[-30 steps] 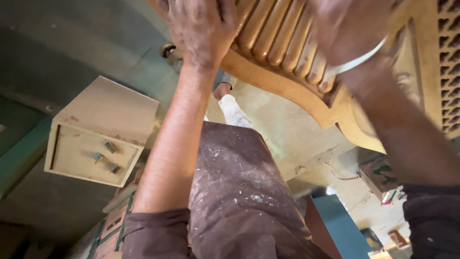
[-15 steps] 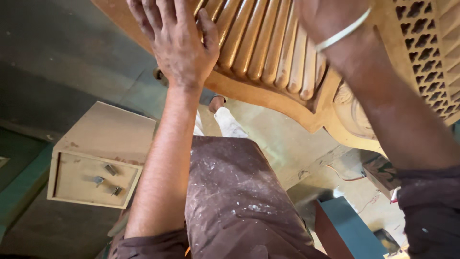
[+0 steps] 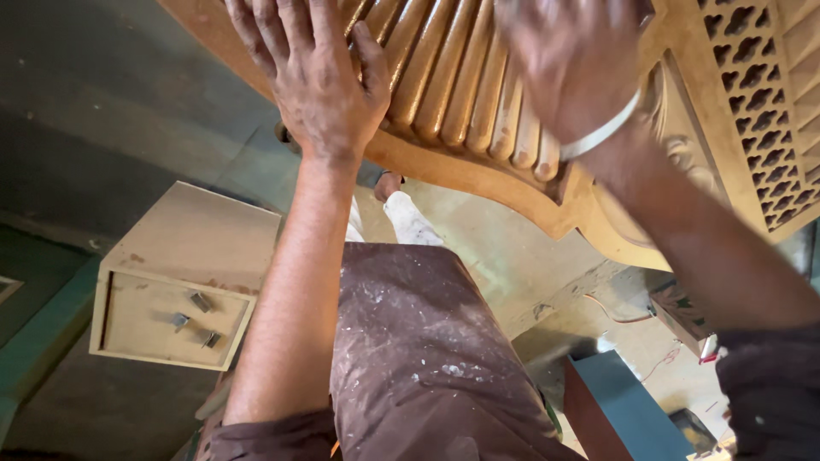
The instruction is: The person applies a liquid finish to a carved wooden panel using a cloth. They dip the cloth into a container and wipe the finish onto the fan-shaped and floral carved areas, repeatedly reapplying the liquid to ensure coverage.
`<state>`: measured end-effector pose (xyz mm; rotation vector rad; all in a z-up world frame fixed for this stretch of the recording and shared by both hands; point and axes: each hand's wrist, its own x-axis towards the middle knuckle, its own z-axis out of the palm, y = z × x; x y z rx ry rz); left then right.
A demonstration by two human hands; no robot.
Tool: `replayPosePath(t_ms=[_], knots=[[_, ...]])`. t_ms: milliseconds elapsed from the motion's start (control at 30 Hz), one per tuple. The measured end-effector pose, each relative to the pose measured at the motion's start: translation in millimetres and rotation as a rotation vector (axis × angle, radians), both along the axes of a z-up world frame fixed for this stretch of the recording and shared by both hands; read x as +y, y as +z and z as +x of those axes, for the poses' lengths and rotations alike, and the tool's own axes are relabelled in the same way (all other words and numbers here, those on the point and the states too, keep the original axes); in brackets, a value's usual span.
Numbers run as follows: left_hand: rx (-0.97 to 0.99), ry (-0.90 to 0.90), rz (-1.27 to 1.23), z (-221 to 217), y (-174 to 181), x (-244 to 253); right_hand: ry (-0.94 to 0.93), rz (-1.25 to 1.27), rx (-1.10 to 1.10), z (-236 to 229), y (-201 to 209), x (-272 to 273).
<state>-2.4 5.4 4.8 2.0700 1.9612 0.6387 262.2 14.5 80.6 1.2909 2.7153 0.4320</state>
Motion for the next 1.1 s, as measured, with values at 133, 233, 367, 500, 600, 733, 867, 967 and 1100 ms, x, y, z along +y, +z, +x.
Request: replayPosePath(t_ms=[133,233,367,500,600,733,867,967,1100], knots=[[0.008,-0.005,0.015,1.0,3.3,1.6,0.003,-0.305,0.039,-20.8,26.3,-51.0],[0.012,-0.005,0.042,-0.5,7.8,5.3,0.016,-0.308,0.059,-19.2,26.1,-34.5],[-0.034,0.001,0.012,2.7,7.4,1.7,-0.164,-0.377,0.105,9.1,2.9,-1.2],[0.012,0.019,0.061,3.3,2.6,2.0,-0.01,-0.121,0.011,-5.4,0.5,-19.1],[0.004,0.034,0.067,3.3,-1.3,0.2,0.045,-0.199,0.01,-29.4,23.2,-49.3],[0.007,0.029,0.062,3.2,-3.1,-0.5,-0.047,-0.445,0.099,-18.4,37.7,-65.5],[0.033,0.025,0.036,1.9,-7.4,-2.0,-0.287,-0.73,0.404,17.7,18.3,-79.9],[0.047,0.024,0.056,3.7,-7.9,-1.9,-0.168,-0.576,0.305,26.5,-2.1,-82.8],[0.041,0.034,0.033,2.3,-7.8,-2.4,-0.093,-0.36,0.202,10.3,-17.3,-49.4]])
